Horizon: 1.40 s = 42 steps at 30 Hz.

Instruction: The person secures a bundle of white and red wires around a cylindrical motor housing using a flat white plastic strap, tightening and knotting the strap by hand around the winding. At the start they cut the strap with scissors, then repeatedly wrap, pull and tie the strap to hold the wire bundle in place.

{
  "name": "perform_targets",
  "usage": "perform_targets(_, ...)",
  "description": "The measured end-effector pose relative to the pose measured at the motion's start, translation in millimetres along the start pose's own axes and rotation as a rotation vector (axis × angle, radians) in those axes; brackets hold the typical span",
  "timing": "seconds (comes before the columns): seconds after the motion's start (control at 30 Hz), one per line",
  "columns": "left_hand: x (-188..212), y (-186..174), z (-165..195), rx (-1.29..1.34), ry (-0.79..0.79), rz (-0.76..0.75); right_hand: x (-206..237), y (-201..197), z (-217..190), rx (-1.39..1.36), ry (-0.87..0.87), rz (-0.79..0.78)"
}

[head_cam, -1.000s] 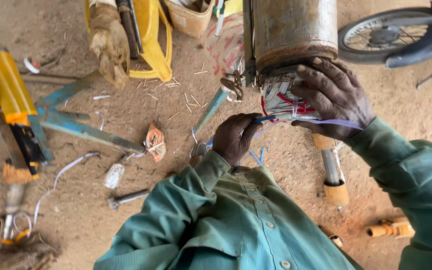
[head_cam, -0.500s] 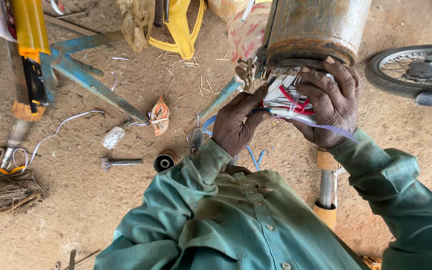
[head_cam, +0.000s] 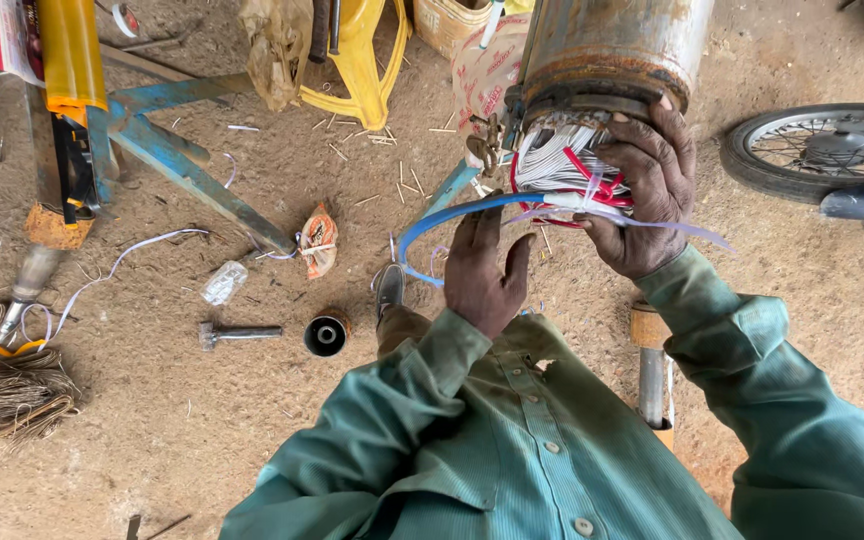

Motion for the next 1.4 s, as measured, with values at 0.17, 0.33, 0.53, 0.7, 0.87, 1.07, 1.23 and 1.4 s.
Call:
perform_targets(0.17,14,17,-26,0.474,-0.297,-0.133,-2,0,-6,-0.020,0.058,0.010)
perform_targets(0.33,96,-54,-75,0.548,-0.506,-0.323,1,6,-2,-0.024,0.054,0.035)
perform_targets(0.53,193,-302,-143,0.376,-0.860,-0.223,6,9,3,-0.018,0.037,0.039)
perform_targets(0.7,255,-516,-115,-0.362,-1.080,0.139,-1,3,-6,0.007,0.050,-0.009)
perform_targets(0.87,239,-529,-98,-0.440,-0.641,0.476,5,-2,-45,-0.156,0.230,0.160)
perform_targets(1.07,156,-327,-41,-0.492,-0.236,-0.146,75,18,-206,-0.224,0.354,0.101)
perform_targets(1.23,133,-243,-19,0.207,-0.228,-0.579,111,83,-272,-0.853,0.351,-0.726)
perform_targets(1.4,108,-334,-88,0.173,-0.505,-0.760,183,35,-198,-0.783,0.719,-0.372)
Point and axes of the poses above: each hand's wrist, its own x-axis away from the middle knuckle, its own y-axis out of the palm, z = x × y, the point moved 3 cm from there along -x, towards the middle knuckle, and after that the axes turned 1 degree about z, right-handed, at the moved point
